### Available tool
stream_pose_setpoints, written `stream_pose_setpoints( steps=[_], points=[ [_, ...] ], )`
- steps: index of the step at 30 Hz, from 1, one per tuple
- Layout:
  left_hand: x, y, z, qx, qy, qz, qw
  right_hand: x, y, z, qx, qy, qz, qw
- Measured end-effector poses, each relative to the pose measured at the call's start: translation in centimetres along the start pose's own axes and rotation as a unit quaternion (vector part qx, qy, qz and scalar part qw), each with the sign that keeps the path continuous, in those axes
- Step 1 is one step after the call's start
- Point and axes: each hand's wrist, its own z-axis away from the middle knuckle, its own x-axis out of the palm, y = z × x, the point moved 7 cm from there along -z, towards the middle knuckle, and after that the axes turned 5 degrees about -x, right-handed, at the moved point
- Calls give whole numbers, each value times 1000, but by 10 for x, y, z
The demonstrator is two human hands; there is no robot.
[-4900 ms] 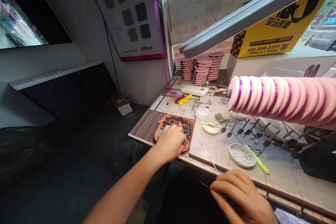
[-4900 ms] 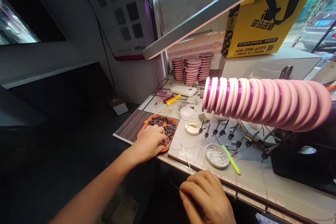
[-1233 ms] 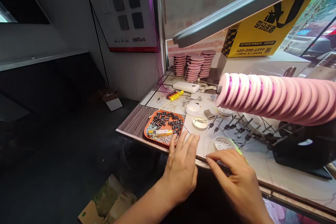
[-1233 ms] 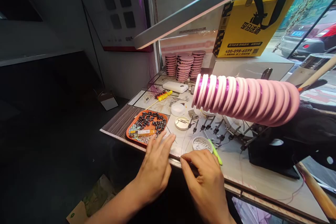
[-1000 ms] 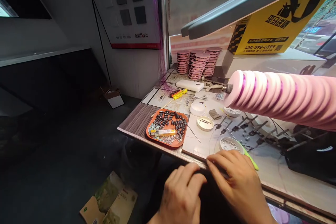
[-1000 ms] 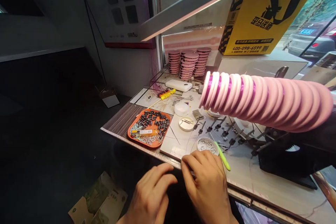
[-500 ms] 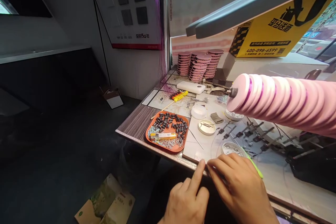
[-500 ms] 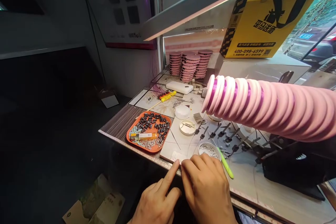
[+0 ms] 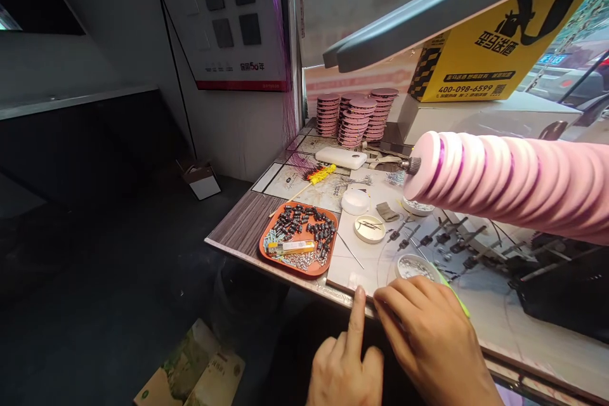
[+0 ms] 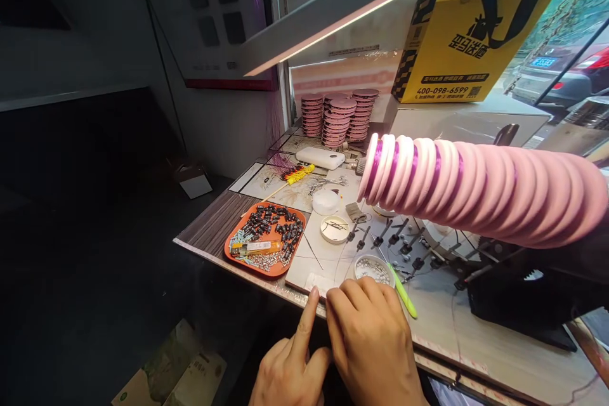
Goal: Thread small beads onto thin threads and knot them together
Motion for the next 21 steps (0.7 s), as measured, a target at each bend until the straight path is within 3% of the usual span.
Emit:
stream_pose_setpoints(
  steps=[11, 21],
  points=[
    [-1, 1, -3, -30, -35, 6, 999, -33, 49, 32, -35, -82, 26, 996],
    [-1, 1, -7, -21, -58, 17, 998, -45, 54, 27, -97, -115, 68, 986]
  ],
)
